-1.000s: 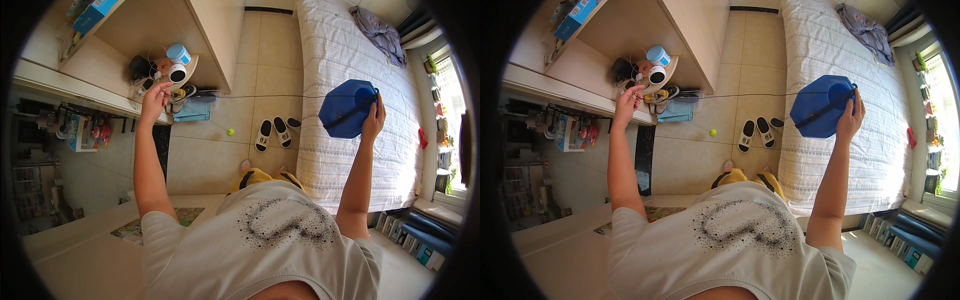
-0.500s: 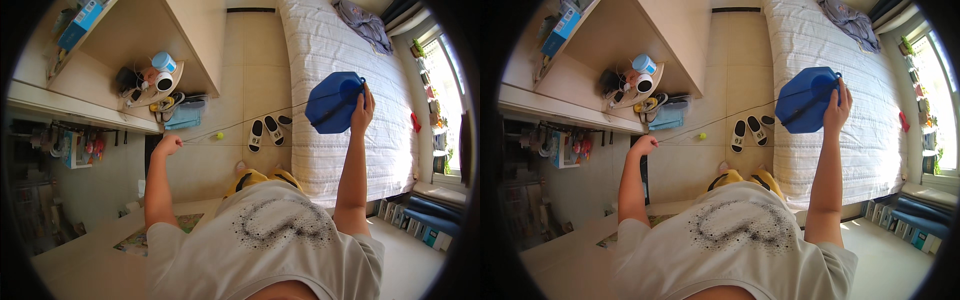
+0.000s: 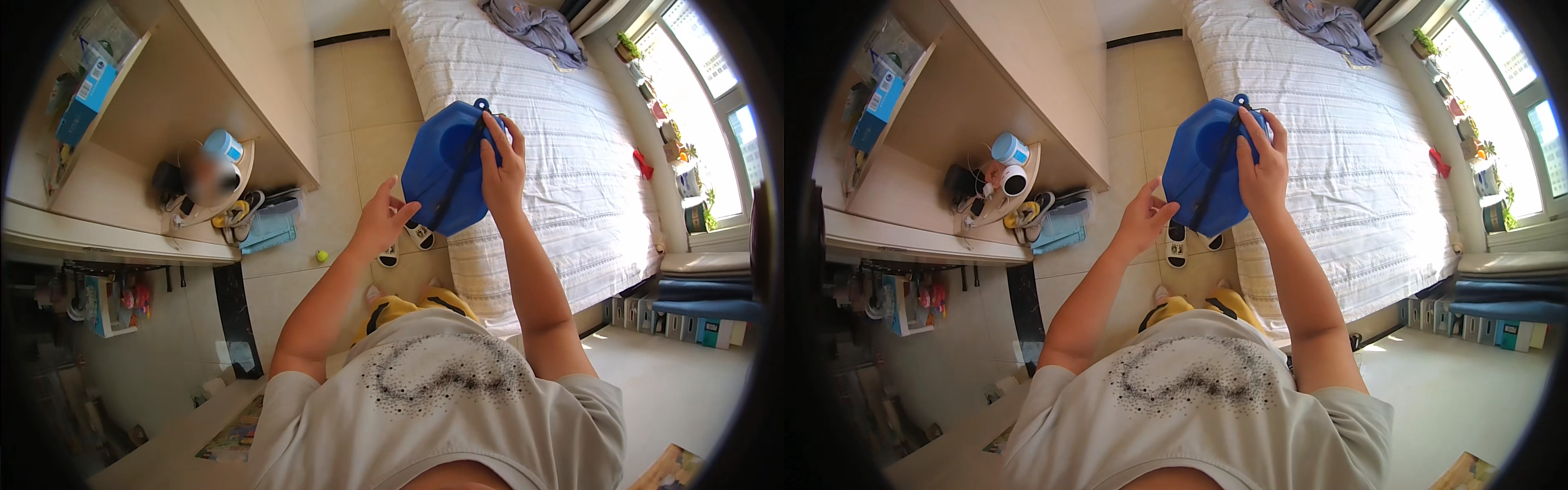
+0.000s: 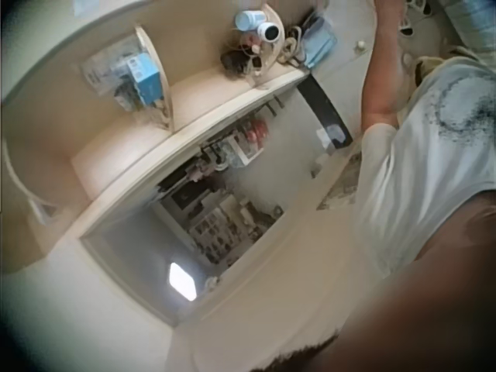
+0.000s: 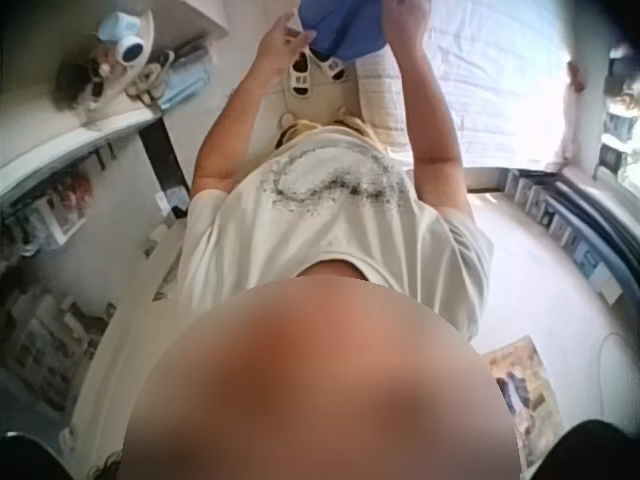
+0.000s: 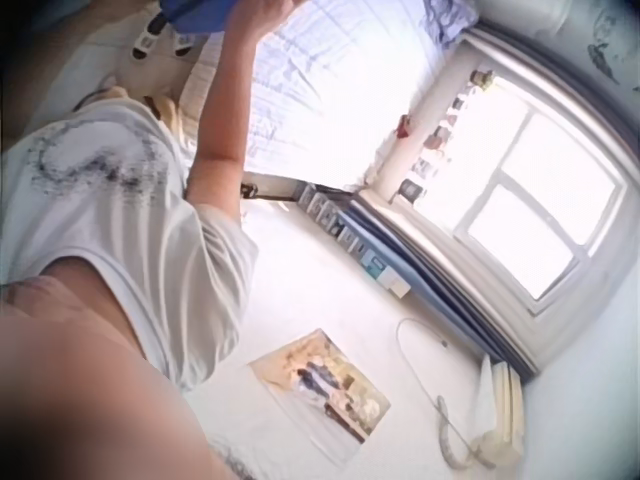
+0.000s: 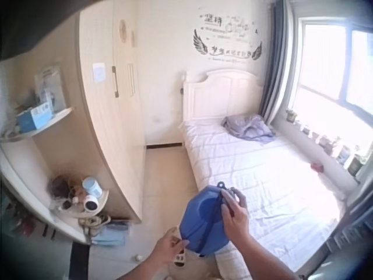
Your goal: The person assembles a blue plastic toy by threading a string through it and attaching a yellow ball. They then pick up a remote control and a glass from the bed and place them on a nearby shelf.
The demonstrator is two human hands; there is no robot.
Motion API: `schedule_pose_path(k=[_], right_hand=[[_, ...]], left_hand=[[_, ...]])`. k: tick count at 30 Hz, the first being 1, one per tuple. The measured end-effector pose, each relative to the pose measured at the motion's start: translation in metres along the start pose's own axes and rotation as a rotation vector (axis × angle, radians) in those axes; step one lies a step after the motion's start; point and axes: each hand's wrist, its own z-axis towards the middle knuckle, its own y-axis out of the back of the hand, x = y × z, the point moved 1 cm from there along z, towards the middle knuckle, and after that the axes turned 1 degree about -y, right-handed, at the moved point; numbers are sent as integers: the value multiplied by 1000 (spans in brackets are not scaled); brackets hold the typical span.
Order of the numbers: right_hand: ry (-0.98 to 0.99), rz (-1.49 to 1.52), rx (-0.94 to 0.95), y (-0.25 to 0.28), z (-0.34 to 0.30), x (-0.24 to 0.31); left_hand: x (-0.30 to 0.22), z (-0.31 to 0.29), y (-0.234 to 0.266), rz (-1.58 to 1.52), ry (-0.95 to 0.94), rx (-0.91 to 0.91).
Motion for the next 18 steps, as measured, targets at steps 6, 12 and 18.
schedule_pose_path(k=[6,12,18], right_hand=[[-17,-79,-75,8,6,-21],[-179,96,-64,-7,6,-34],[-288,368,137,-15,8,-18]], left_hand=[[-13,-32,8,-124,-100,144],[11,-44,-4,-264,-89,407],[54,-20,6,-142,15,604]])
